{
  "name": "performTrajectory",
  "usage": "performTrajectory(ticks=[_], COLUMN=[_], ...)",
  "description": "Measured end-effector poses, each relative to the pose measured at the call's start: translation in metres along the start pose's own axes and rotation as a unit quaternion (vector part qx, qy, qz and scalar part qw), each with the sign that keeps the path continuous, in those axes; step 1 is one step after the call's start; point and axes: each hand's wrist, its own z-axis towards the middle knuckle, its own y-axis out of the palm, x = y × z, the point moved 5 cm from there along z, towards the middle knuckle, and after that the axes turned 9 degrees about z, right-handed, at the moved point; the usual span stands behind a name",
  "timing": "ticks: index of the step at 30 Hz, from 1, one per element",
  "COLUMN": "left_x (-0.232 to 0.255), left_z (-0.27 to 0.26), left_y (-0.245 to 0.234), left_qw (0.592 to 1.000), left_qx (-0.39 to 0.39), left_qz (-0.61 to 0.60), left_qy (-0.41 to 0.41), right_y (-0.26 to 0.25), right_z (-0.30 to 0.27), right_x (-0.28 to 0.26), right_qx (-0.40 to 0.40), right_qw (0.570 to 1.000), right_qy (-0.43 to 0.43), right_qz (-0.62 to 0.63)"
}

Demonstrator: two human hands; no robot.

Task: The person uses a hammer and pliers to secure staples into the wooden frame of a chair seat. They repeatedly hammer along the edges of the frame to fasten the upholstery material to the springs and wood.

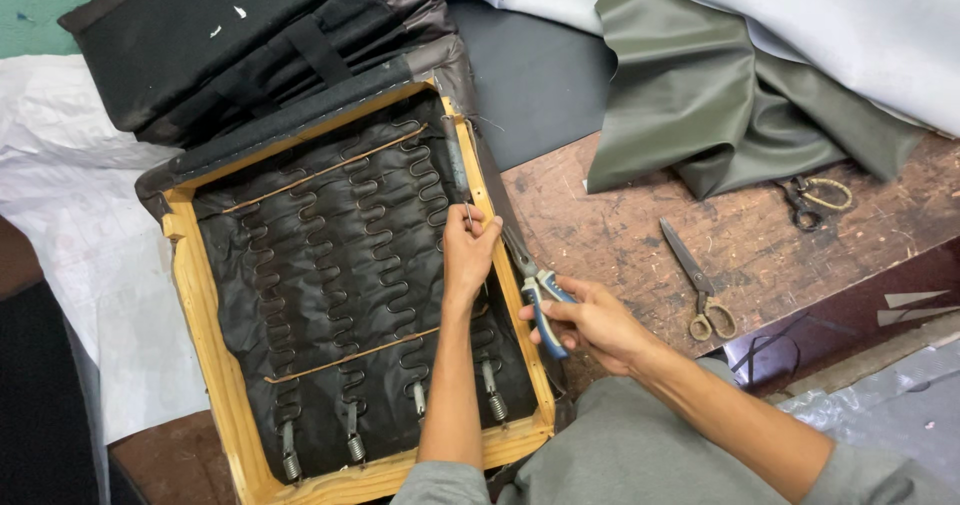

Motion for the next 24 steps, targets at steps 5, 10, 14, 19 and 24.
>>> performTrajectory(ticks=[5,10,14,19,24], left_x=[-0.003,-0.007,-0.01,-0.024,-0.043], left_z=[-0.002,-0.002,-0.002,-0.001,0.003], left_y=[0.003,0.005,0.007,0.011,0.012], left_qw=[0.999,0.998,0.997,0.993,0.961], left_qx=[-0.015,-0.017,-0.018,-0.04,-0.118], left_qz=[-0.042,-0.061,-0.074,-0.112,-0.247], left_qy=[-0.001,-0.001,0.006,-0.004,-0.031], right_y=[0.003,0.025,0.035,0.063,0.072], right_z=[0.005,0.004,0.002,0.017,0.046], right_x=[0.006,0.009,0.004,0.005,0.051], right_qx=[0.023,0.014,0.107,-0.006,-0.019], right_qw=[1.0,0.995,0.982,0.909,0.915], right_qy=[-0.002,0.006,0.087,0.183,0.105], right_qz=[0.015,0.099,0.13,0.374,0.389])
